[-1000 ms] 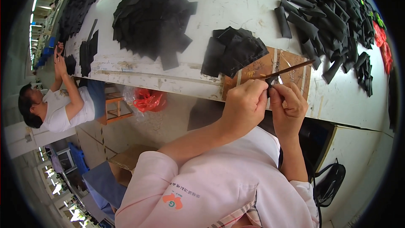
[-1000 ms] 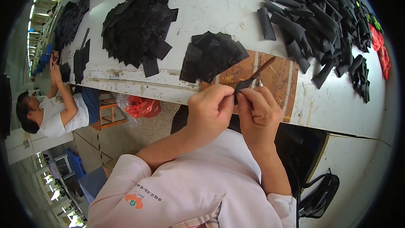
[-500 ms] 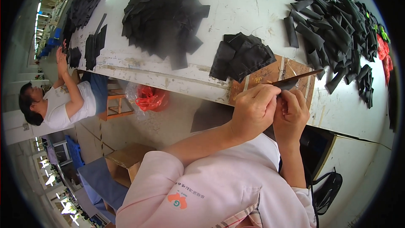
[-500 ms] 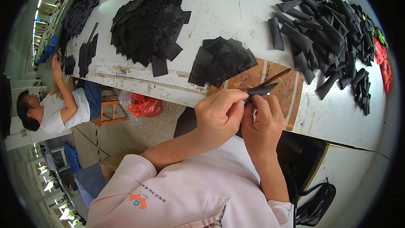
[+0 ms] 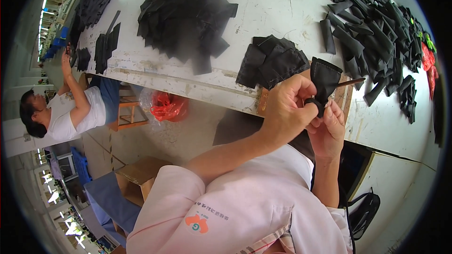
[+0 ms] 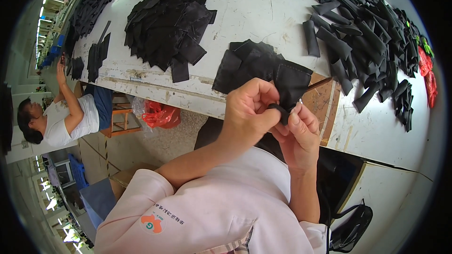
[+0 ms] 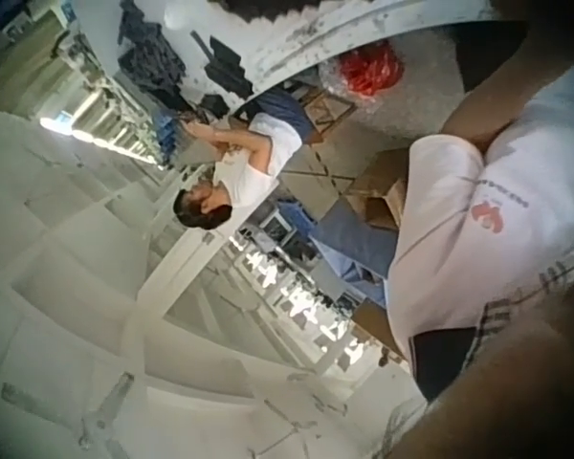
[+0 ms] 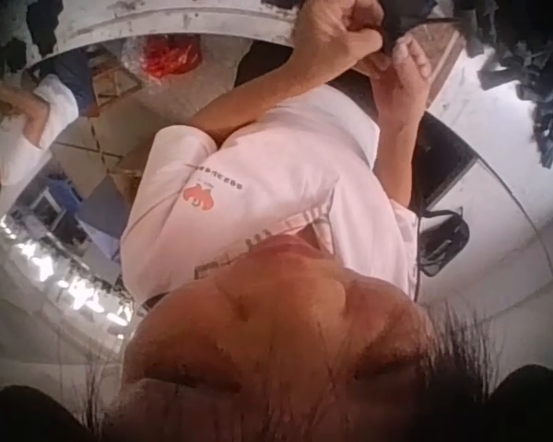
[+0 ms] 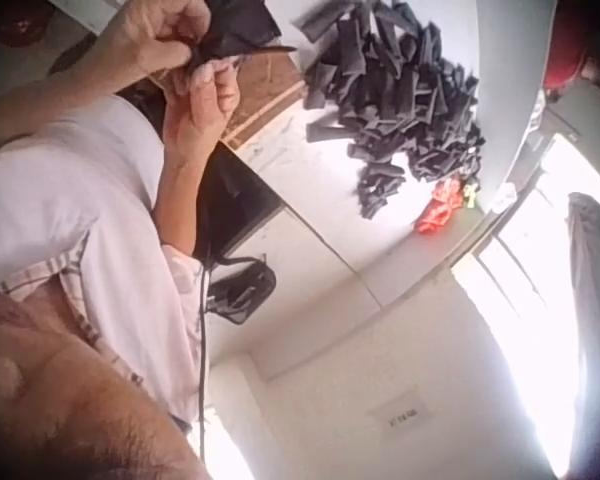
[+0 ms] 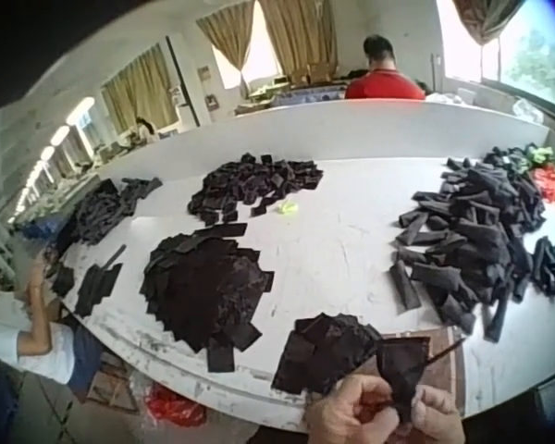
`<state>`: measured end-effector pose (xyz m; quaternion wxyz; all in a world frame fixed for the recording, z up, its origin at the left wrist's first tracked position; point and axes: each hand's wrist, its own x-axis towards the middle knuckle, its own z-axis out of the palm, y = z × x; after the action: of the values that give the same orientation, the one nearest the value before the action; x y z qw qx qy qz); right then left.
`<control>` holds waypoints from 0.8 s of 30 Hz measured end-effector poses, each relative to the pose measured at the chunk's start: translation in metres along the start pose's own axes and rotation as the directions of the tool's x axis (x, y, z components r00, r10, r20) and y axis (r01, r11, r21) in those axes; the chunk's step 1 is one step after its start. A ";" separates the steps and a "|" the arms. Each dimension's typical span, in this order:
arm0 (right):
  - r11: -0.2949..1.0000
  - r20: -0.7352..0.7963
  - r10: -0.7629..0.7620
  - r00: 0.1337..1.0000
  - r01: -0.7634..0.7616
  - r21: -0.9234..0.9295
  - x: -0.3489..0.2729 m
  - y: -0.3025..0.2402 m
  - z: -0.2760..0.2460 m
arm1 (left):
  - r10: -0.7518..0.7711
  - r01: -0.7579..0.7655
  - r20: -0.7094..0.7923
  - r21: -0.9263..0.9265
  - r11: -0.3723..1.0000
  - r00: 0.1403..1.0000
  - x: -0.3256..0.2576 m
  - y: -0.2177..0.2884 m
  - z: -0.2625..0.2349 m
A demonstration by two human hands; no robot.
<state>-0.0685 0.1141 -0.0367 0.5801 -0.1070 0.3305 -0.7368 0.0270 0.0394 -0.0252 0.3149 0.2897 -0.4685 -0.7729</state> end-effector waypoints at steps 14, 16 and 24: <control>0.921 0.008 -0.176 0.984 0.168 -0.351 -0.003 -0.006 -0.013 | -0.156 0.262 0.364 -0.264 0.928 0.918 0.000 0.008 -0.011; 0.893 0.106 -0.215 0.971 0.239 -0.381 -0.006 -0.011 -0.007 | -0.183 0.622 0.702 -0.442 0.646 0.689 0.000 0.010 -0.015; 0.459 0.355 -0.500 0.790 0.589 -0.665 0.008 -0.033 0.005 | 0.527 -0.530 0.136 0.429 0.732 0.839 -0.004 0.010 0.014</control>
<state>-0.0947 0.1083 -0.0146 0.2330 -0.4748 0.5185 -0.6719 0.0212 0.0463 -0.0099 0.4442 0.2073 -0.6979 -0.5222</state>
